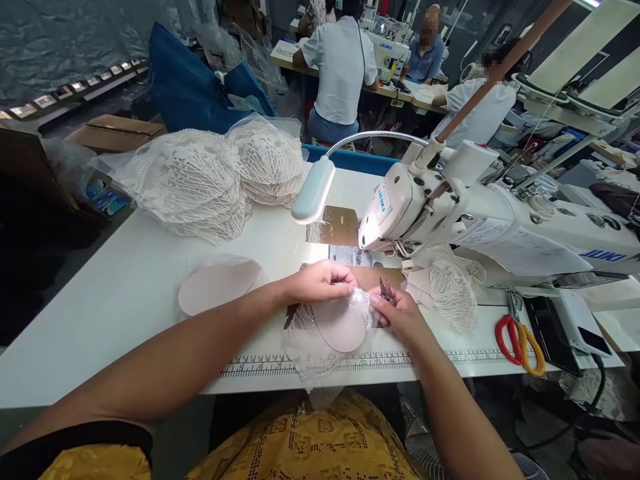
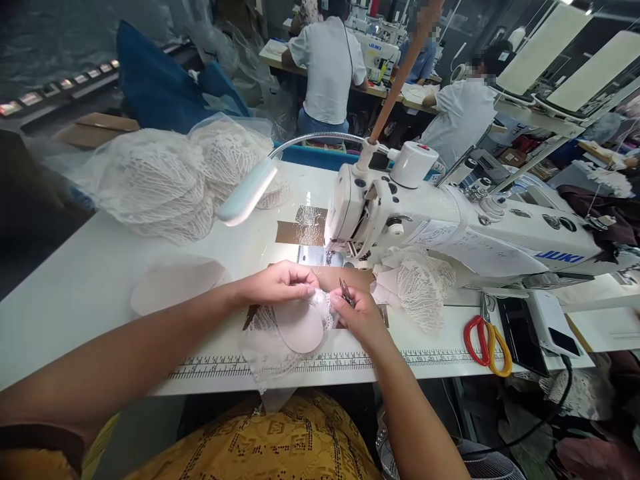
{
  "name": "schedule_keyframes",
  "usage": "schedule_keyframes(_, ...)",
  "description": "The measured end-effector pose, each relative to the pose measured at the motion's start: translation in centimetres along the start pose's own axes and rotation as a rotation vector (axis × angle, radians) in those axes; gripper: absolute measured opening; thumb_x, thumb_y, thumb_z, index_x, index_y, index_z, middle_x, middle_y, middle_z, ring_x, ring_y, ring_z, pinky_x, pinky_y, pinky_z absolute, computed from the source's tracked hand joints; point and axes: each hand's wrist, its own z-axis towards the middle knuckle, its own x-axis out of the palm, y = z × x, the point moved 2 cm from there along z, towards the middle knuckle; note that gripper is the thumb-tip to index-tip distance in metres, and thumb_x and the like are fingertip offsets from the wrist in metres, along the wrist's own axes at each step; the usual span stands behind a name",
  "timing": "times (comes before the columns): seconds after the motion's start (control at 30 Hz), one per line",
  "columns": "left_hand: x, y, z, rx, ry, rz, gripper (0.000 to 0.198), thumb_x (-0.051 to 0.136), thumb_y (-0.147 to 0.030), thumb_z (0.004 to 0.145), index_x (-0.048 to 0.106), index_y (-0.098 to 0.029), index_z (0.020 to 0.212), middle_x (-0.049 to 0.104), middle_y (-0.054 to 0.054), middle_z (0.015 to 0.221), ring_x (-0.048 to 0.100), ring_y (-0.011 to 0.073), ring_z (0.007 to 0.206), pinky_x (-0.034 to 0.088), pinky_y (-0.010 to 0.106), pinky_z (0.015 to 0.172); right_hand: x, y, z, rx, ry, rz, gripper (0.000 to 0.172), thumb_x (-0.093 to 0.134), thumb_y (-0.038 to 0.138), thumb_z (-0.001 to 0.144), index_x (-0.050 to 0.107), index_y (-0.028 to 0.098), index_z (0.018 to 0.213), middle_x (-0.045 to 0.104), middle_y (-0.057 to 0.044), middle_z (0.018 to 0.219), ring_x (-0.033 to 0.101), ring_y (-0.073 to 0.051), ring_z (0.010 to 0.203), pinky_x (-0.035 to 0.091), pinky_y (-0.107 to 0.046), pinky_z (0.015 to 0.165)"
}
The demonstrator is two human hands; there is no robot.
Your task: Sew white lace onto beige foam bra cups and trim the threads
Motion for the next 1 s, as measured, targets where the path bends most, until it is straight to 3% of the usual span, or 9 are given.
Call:
schedule_keyframes(0.13, 0.1, -0.2, 0.0, 0.018, 0.006, -0.022, 0.022, 0.056, -0.032, 0.085, 0.062, -0.011, 0.088, 0.059, 0.002, 0.075, 0.051, 0.0100, 0.065, 0.040, 0.021, 0.059, 0.1, 0.2, 0.0, 0.010, 0.005, 0.028, 0.032, 0.070, 0.045, 0.070, 0.058, 0.017, 0.079, 0.053, 0.004, 0.058, 0.033, -0.005, 0.043, 0.025, -0.020, 0.042)
schedule_keyframes(0.27, 0.2, -0.4, 0.0, 0.143, -0.109, 0.033, 0.023, 0.059, -0.028, 0.082, 0.059, -0.013, 0.099, 0.062, 0.007, 0.094, 0.058, 0.0152, 0.083, 0.047, 0.026, 0.073, -0.1, 0.2, 0.1, 0.004, 0.023, 0.054, 0.034, 0.070, 0.047, 0.070, 0.055, 0.018, 0.080, 0.050, 0.005, 0.056, 0.033, -0.005, 0.043, 0.023, -0.019, 0.041)
schedule_keyframes(0.4, 0.3, -1.1, -0.2, 0.301, -0.250, 0.344, 0.029, 0.063, -0.029, 0.079, 0.060, -0.017, 0.104, 0.062, 0.009, 0.102, 0.057, 0.0214, 0.093, 0.047, 0.034, 0.082, -0.3, 0.0, 0.3, -0.018, 0.046, 0.064, 0.035, 0.067, 0.050, 0.072, 0.053, 0.019, 0.080, 0.044, 0.007, 0.053, 0.032, -0.005, 0.043, 0.021, -0.018, 0.039)
schedule_keyframes(0.5, 0.9, -1.9, -0.5, 0.360, -0.346, 0.564, 0.015, 0.060, -0.030, 0.082, 0.065, -0.019, 0.091, 0.064, 0.007, 0.088, 0.057, 0.0208, 0.083, 0.045, 0.033, 0.075, -0.5, -0.2, 0.4, -0.026, 0.034, 0.059, 0.035, 0.066, 0.050, 0.073, 0.053, 0.019, 0.080, 0.041, 0.008, 0.050, 0.030, -0.005, 0.041, 0.020, -0.018, 0.038)
schedule_keyframes(0.6, 1.6, -2.2, -0.5, 0.210, -0.309, 0.581, 0.020, 0.056, -0.031, 0.086, 0.066, -0.018, 0.074, 0.062, 0.004, 0.066, 0.053, 0.0153, 0.061, 0.040, 0.028, 0.058, -0.4, -0.3, 0.4, -0.040, 0.033, 0.068, 0.033, 0.065, 0.050, 0.074, 0.054, 0.019, 0.080, 0.038, 0.009, 0.047, 0.029, -0.005, 0.041, 0.019, -0.018, 0.038)
schedule_keyframes(0.7, 2.5, -1.9, -0.4, 0.000, -0.155, 0.358, 0.024, 0.056, -0.033, 0.085, 0.065, -0.016, 0.070, 0.061, 0.001, 0.062, 0.051, 0.0117, 0.055, 0.036, 0.023, 0.050, -0.3, -0.2, 0.1, -0.072, 0.030, 0.039, 0.031, 0.065, 0.048, 0.076, 0.057, 0.018, 0.079, 0.038, 0.009, 0.045, 0.028, -0.005, 0.041, 0.020, -0.019, 0.039)
schedule_keyframes(0.77, 2.8, -1.5, -0.3, -0.090, -0.114, 0.190, 0.027, 0.055, -0.033, 0.086, 0.062, -0.015, 0.067, 0.061, 0.001, 0.062, 0.052, 0.0106, 0.055, 0.038, 0.021, 0.049, -0.2, -0.2, 0.0, -0.089, 0.018, 0.005, 0.031, 0.065, 0.047, 0.077, 0.059, 0.017, 0.079, 0.039, 0.009, 0.045, 0.030, -0.005, 0.041, 0.021, -0.019, 0.039)
schedule_keyframes(1.0, 2.7, -0.6, -0.2, -0.115, -0.117, 0.017, 0.027, 0.056, -0.033, 0.086, 0.061, -0.014, 0.067, 0.065, 0.002, 0.065, 0.059, 0.0114, 0.060, 0.045, 0.020, 0.055, -0.6, -0.8, 0.5, -0.027, 0.023, -0.045, 0.043, 0.058, 0.054, 0.079, 0.065, 0.014, 0.095, 0.043, 0.008, 0.043, 0.033, -0.007, 0.038, 0.027, -0.021, 0.040)
